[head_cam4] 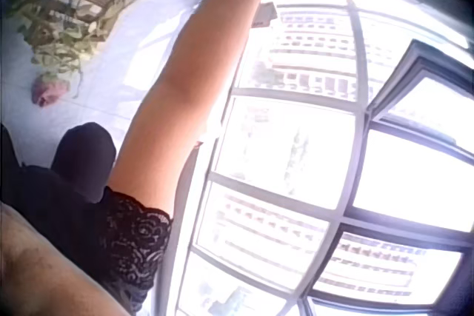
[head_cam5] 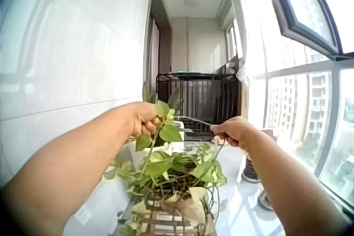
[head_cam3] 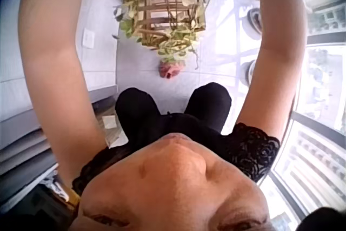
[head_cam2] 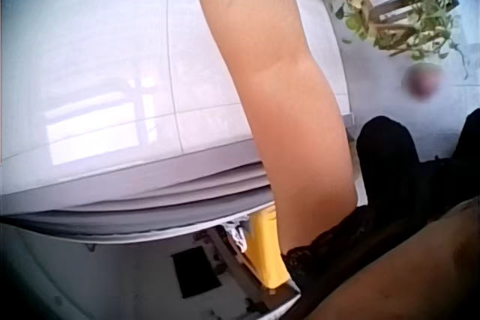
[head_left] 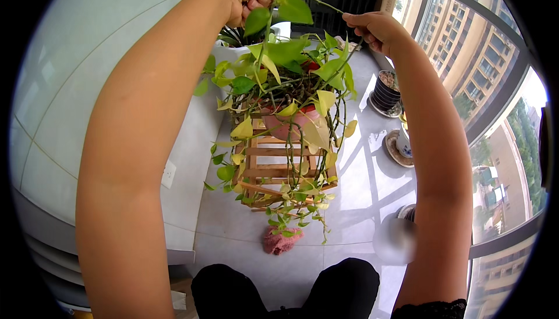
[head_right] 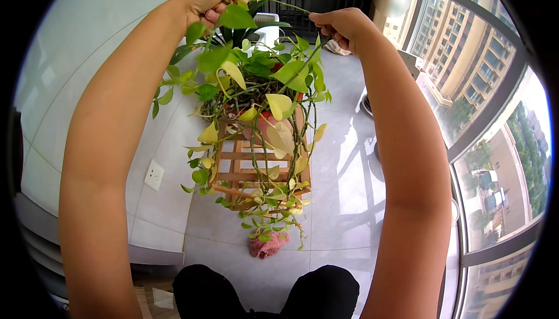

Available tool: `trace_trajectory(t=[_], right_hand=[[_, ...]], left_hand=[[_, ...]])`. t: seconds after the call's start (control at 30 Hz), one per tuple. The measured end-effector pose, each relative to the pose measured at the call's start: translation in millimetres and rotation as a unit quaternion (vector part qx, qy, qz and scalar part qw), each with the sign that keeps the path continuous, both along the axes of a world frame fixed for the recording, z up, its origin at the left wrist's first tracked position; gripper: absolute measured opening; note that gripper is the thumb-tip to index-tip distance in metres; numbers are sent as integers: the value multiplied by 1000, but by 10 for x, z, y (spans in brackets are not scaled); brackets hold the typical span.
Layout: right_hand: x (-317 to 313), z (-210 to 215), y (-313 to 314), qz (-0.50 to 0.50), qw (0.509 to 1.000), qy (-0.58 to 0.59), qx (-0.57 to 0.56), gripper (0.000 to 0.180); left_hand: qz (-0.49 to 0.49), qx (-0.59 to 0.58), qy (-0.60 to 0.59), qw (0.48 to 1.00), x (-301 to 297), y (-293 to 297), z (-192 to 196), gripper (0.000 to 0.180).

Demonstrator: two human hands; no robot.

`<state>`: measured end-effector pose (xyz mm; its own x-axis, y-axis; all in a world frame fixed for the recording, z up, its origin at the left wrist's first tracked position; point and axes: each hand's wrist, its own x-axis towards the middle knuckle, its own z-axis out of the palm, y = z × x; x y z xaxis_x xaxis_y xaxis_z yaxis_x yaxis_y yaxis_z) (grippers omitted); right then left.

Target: The person tends to a potted plant on a wooden stand, pruning vines and removing leaves by hand. They then use a pink cloth to wipe the tiled floor and the wooden stand.

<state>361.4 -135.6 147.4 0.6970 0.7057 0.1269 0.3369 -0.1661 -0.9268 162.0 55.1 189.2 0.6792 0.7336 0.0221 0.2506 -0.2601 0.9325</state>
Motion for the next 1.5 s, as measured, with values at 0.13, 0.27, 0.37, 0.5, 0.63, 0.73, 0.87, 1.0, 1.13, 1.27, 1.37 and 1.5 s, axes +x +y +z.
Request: trace_trajectory(t=[0.13, 0.27, 0.37, 0.5, 0.63, 0.73, 0.87, 1.0, 1.13, 1.27, 1.37, 1.5], right_hand=[[-83, -109, 75, -2, 1000, -5, -14, 31], [19, -292, 315, -33, 998, -48, -13, 24], [127, -336, 371, -109, 983, -126, -82, 17], [103, -474, 498, -116, 980, -109, -122, 19], [123, -506, 344, -73, 987, -77, -119, 53], [63, -477, 288, -76, 989, -90, -86, 63], [273, -597, 113, -51, 989, -111, -80, 77], [164, -729, -321, -78, 989, -129, -9, 60], [-330, -1146, -888, -80, 994, -60, 53, 45], [-618, -1973, -1362, -96, 993, 41, -47, 35], [-708, -2765, -1662, -12, 954, 150, -258, 29], [-1043, -3419, -1750, 120, 868, 228, -424, 23]], left_hand=[[71, 83, 82, 991, 33, -109, -32, 18], [73, 268, 172, 945, 174, 303, -122, 33], [145, 485, 312, 804, 314, 227, -113, 58], [143, 529, 158, 822, 66, 259, 104, 42], [121, 489, 5, 864, -427, -596, 338, 28], [91, 472, -78, 873, -910, -954, 263, 32], [106, 468, -172, 860, -1328, -1427, -466, 17], [51, 391, -111, 912, -1846, -1746, -1098, 12], [29, 255, -171, 951, -2146, -1638, -1915, 9], [-16, 87, -74, 993, -2463, -1680, -2660, 10], [-73, 20, 35, 997, -2488, -1682, -3028, 16], [-91, -37, 116, 988, -2326, -1666, -3424, 24]])
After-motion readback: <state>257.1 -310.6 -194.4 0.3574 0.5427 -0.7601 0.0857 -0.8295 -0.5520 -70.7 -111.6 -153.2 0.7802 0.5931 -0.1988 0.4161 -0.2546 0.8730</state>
